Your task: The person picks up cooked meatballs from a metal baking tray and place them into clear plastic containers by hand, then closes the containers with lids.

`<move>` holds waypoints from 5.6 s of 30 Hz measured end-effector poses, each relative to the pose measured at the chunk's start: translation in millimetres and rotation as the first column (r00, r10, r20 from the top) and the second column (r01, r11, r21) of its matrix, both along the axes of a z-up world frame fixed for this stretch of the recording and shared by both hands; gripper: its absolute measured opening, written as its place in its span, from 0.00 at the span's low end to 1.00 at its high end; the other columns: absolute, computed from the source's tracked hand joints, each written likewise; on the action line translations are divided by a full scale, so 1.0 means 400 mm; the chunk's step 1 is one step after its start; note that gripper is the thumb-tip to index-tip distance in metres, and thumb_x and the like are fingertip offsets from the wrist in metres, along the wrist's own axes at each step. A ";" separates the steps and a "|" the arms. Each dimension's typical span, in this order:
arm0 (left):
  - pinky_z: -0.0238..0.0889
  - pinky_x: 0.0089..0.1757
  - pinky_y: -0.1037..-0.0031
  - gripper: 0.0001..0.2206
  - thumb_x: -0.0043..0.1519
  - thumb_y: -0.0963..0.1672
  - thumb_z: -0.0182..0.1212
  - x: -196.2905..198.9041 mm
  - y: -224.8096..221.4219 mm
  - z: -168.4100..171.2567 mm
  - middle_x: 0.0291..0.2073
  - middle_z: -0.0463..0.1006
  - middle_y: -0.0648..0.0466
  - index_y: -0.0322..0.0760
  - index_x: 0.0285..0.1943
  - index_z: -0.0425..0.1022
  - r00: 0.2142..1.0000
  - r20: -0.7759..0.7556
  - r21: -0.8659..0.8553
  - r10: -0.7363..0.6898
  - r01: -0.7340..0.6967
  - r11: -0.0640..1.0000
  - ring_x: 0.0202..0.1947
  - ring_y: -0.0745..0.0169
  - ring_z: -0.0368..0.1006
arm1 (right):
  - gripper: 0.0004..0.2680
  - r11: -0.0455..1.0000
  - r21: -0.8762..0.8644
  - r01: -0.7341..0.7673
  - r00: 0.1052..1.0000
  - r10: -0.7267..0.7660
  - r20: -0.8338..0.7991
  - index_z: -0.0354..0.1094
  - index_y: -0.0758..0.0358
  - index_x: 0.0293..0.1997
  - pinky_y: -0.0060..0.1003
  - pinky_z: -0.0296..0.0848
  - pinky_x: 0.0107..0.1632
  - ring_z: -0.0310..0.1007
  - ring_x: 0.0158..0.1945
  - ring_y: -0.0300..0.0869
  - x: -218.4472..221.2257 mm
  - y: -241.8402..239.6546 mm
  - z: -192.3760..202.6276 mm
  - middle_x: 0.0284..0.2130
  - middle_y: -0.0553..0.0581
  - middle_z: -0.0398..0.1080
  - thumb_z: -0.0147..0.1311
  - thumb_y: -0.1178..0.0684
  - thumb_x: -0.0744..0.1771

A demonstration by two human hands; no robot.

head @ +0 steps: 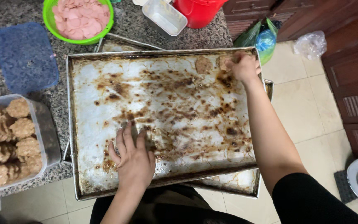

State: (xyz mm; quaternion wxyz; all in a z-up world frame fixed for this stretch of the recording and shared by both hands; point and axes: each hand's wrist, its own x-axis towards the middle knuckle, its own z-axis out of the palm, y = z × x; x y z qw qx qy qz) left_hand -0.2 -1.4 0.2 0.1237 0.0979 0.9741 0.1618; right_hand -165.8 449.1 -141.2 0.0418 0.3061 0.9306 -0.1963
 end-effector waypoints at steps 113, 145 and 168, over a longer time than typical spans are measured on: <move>0.43 0.59 0.51 0.21 0.50 0.41 0.62 -0.017 0.055 0.023 0.53 0.63 0.46 0.37 0.55 0.75 0.978 -0.169 0.130 -0.122 0.145 0.981 0.55 0.44 0.58 | 0.13 0.990 -0.119 0.080 0.931 -0.117 -0.347 0.73 0.51 0.46 0.53 0.59 0.61 0.70 0.55 0.52 0.065 -0.207 0.029 0.46 0.54 0.75 0.67 0.43 0.62; 0.41 0.59 0.53 0.23 0.50 0.40 0.63 -0.009 0.033 0.006 0.53 0.63 0.45 0.36 0.58 0.73 0.974 -0.090 0.171 -0.208 0.221 0.960 0.56 0.45 0.57 | 0.21 0.997 0.019 0.071 0.980 -0.073 0.183 0.75 0.52 0.57 0.50 0.50 0.63 0.56 0.64 0.59 0.077 0.042 0.107 0.52 0.58 0.74 0.64 0.36 0.61; 0.42 0.59 0.47 0.21 0.54 0.41 0.59 0.077 -0.371 0.006 0.54 0.65 0.45 0.43 0.59 0.75 0.512 -0.217 0.342 -0.831 0.837 0.426 0.54 0.41 0.60 | 0.11 0.620 -0.237 0.748 0.478 -0.751 -0.454 0.76 0.57 0.46 0.44 0.62 0.54 0.71 0.44 0.44 0.869 -1.239 0.290 0.39 0.50 0.79 0.66 0.49 0.62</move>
